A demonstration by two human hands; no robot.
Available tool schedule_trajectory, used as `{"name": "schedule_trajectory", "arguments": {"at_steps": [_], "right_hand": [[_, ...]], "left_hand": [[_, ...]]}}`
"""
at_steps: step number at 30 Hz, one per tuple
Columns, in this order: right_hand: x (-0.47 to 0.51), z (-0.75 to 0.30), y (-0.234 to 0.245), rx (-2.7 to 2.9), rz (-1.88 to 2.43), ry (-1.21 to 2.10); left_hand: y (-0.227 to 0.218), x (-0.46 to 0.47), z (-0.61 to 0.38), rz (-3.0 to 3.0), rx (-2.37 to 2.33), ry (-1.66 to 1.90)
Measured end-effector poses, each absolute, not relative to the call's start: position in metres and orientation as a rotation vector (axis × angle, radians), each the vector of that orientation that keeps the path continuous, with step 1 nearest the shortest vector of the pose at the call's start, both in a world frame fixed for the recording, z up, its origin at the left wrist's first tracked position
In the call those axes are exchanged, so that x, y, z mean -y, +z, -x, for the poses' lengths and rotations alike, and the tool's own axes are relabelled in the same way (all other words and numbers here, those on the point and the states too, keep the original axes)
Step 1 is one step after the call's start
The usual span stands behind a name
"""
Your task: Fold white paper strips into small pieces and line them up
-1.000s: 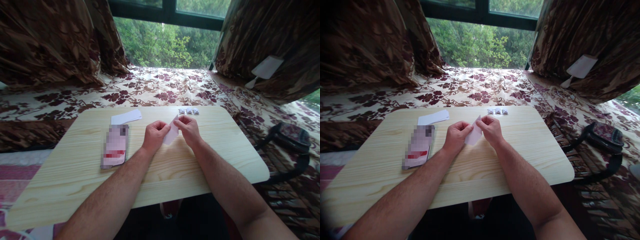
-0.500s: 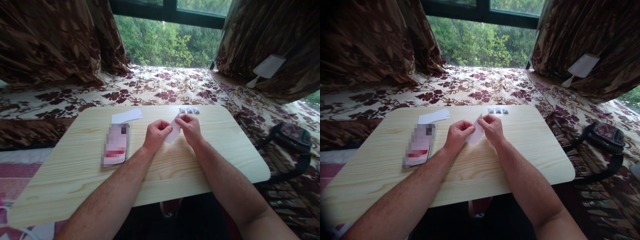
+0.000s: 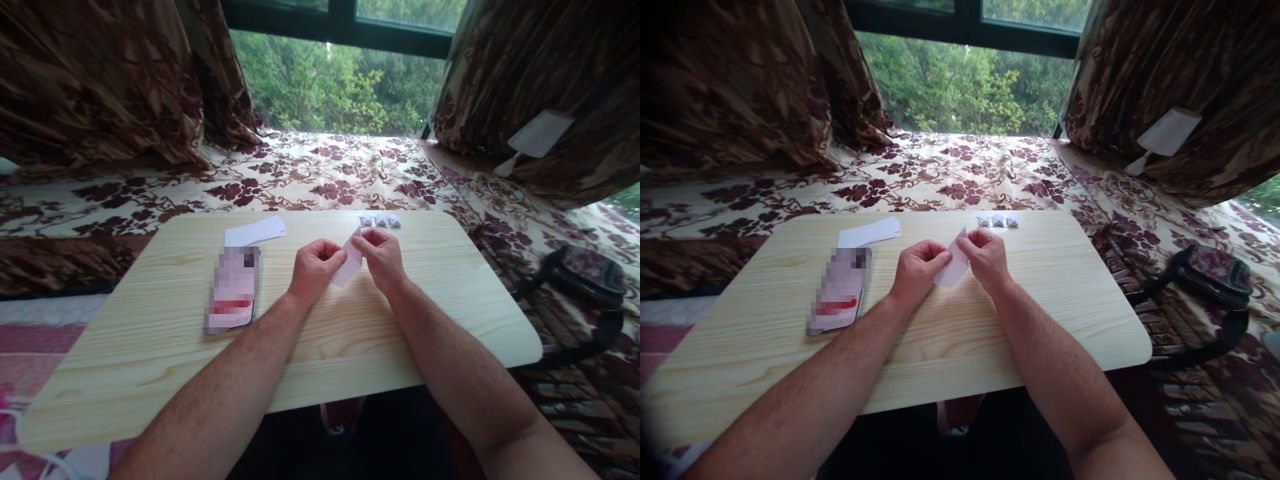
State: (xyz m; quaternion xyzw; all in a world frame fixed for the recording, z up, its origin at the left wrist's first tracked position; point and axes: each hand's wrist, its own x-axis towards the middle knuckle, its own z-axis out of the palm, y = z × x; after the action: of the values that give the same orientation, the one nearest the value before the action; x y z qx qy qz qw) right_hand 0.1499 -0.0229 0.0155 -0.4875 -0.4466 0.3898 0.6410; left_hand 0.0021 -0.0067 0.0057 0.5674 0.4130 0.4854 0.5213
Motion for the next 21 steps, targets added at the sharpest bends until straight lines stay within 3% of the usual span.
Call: {"name": "schedule_trajectory", "arguments": {"at_steps": [21], "right_hand": [[0.0245, -0.1455, 0.0144, 1.056, 1.191, 0.822]], "left_hand": [[0.0063, 0.0072, -0.0026, -1.463, -1.077, 1.198]]}}
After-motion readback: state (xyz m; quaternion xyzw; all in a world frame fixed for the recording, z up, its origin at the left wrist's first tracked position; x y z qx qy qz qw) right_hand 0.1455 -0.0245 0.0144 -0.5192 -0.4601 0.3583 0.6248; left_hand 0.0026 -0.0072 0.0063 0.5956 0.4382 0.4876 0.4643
